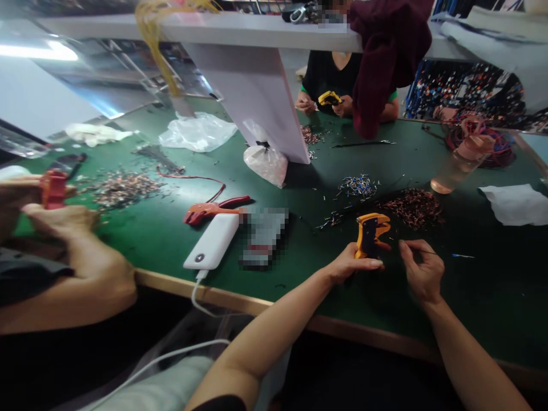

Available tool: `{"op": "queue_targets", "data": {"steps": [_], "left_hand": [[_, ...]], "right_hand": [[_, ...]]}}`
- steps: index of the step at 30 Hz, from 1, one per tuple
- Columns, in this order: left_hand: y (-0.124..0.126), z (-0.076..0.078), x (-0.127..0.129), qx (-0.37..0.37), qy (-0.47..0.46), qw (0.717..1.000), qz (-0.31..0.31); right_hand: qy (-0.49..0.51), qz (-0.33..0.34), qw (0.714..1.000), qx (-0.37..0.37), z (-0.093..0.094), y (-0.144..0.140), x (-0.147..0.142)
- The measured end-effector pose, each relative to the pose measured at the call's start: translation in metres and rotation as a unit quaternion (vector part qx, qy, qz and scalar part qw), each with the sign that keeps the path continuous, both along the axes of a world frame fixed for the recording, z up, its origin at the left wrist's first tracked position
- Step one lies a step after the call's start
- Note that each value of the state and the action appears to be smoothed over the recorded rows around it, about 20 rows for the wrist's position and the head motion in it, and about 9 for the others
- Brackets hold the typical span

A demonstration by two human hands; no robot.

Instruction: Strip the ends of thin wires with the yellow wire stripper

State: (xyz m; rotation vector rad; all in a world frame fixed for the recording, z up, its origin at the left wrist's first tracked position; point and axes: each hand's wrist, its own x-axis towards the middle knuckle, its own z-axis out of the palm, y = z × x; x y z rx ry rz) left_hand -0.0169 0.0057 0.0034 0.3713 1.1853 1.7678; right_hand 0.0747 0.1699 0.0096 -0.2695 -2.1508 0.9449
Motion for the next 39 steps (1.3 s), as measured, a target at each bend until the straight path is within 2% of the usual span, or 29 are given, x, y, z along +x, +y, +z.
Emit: {"op": "queue_targets", "data": {"steps": [6,18,23,29,35,37,39], "left_hand": [[0.000,0.005,0.004,-0.007,0.019,1.000,-0.008],[0.003,0.003,0.009,-0.005,0.011,1.000,0.026],[0.005,0.001,0.010,-0.011,0.006,0.999,0.038],[0.006,0.005,0.010,-0.014,0.053,0.998,0.036],[0.008,0.000,0.015,-0.056,0.082,0.993,0.059],[0.010,-0.003,0.015,-0.057,0.083,0.993,0.068],[0.011,-0.004,0.013,-0.044,0.067,0.994,0.072]], "right_hand": [[0.002,0.014,1.000,0.017,0.006,-0.008,0.001],[0.022,0.070,0.992,0.107,0.006,-0.017,0.002],[0.016,0.077,0.992,0.095,0.004,-0.018,0.002],[0.004,0.085,0.992,0.091,0.006,-0.018,0.002],[0.004,0.077,0.993,0.088,0.003,-0.019,0.001],[0.008,0.079,0.994,0.075,0.003,-0.018,0.002],[0.007,0.069,0.997,0.031,0.003,-0.017,0.003]]}}
